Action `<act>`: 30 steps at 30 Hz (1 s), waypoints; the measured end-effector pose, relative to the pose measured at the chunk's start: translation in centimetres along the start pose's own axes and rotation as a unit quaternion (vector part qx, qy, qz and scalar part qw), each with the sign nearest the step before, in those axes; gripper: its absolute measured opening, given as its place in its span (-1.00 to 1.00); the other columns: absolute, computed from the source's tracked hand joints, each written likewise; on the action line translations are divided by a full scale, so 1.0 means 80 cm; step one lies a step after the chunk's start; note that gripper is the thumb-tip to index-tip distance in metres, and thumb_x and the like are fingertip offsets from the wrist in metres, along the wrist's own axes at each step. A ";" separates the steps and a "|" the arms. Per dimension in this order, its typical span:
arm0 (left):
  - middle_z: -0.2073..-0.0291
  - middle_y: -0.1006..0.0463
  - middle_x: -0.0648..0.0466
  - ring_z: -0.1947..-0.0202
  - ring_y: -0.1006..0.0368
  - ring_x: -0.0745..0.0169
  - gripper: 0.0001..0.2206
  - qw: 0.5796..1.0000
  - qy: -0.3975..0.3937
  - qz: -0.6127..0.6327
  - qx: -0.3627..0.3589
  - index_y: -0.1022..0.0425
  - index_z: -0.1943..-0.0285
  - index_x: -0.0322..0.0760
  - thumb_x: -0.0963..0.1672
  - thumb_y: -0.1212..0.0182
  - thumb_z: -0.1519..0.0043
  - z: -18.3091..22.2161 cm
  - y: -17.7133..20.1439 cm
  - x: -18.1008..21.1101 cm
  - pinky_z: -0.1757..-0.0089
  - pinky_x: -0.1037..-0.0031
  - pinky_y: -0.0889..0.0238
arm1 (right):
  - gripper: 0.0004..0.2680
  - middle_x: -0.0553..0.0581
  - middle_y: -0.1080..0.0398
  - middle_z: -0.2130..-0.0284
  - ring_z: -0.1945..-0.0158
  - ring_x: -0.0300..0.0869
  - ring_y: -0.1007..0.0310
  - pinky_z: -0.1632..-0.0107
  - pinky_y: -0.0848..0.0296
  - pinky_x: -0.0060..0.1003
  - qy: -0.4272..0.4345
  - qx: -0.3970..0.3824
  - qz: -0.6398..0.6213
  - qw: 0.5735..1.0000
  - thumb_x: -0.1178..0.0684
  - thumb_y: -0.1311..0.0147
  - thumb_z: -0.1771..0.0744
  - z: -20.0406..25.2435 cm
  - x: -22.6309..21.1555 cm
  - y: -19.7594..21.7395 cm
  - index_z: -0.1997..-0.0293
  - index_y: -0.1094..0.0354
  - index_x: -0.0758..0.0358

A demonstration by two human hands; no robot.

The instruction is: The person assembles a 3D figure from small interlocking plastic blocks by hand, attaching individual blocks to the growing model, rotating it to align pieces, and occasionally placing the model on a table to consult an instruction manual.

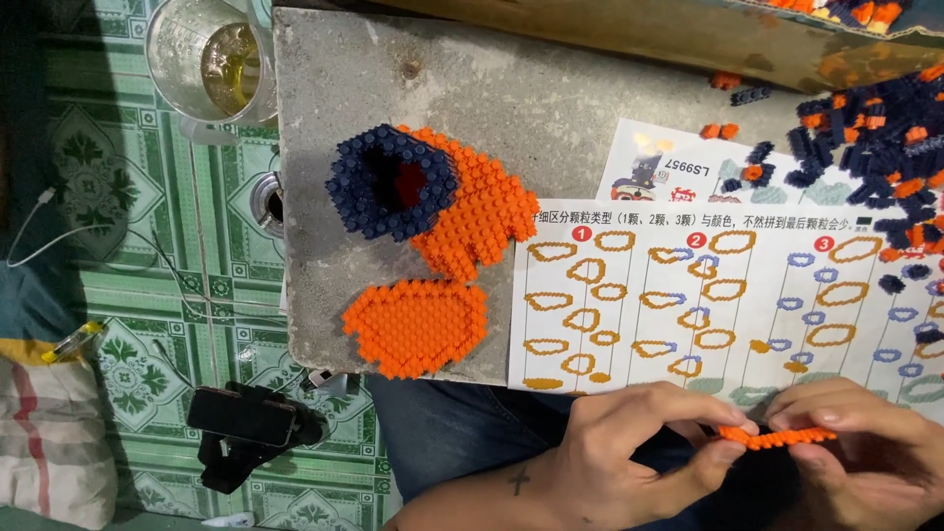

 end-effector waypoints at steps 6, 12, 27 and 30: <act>0.01 -0.72 -0.15 0.19 -0.64 0.09 -0.77 1.000 0.015 -0.016 0.002 -0.59 -0.21 -0.52 -0.29 -0.41 -0.39 0.001 -0.001 0.000 0.08 0.41 -0.60 | -0.61 0.19 -0.65 0.21 0.06 -0.10 -0.83 -0.08 -0.95 -0.26 0.031 -0.043 0.008 0.999 0.17 -0.30 -0.27 -0.009 0.003 0.005 -0.19 -0.26 0.22; -0.07 -0.71 -0.21 0.01 -0.70 -0.04 -0.79 1.000 0.006 -0.012 -0.020 -0.57 -0.20 -0.55 -0.27 -0.36 -0.43 -0.002 0.001 0.003 -0.04 0.32 -0.62 | -0.64 0.12 -0.69 0.18 0.05 -0.16 -0.85 -0.11 -0.96 -0.29 0.051 -0.061 -0.004 0.997 0.17 -0.32 -0.26 -0.011 0.008 0.007 -0.16 -0.34 0.22; -0.13 -0.71 -0.18 0.00 -0.70 -0.03 -0.82 0.999 0.004 -0.003 -0.040 -0.56 -0.24 -0.54 -0.24 -0.30 -0.51 0.002 -0.002 -0.005 -0.07 0.30 -0.64 | -0.72 0.12 -0.65 0.20 0.04 -0.15 -0.81 -0.12 -0.91 -0.28 0.042 -0.032 0.014 0.999 0.20 -0.31 -0.27 -0.010 0.002 0.000 -0.04 -0.33 0.19; -0.07 -0.71 -0.21 0.06 -0.68 -0.02 -0.82 0.999 0.008 -0.004 -0.031 -0.57 -0.20 -0.55 -0.25 -0.31 -0.48 0.000 -0.004 -0.003 -0.02 0.31 -0.63 | -0.73 0.11 -0.66 0.21 0.08 -0.16 -0.81 -0.09 -0.91 -0.30 0.056 -0.034 0.017 0.998 0.17 -0.32 -0.27 -0.014 0.000 -0.001 -0.03 -0.35 0.20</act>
Point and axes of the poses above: each hand's wrist, its own z-axis away from the middle knuckle, its own y-axis out of the back of the hand, x = y × z, the point moved 4 cm from there along -z, towards the middle knuckle
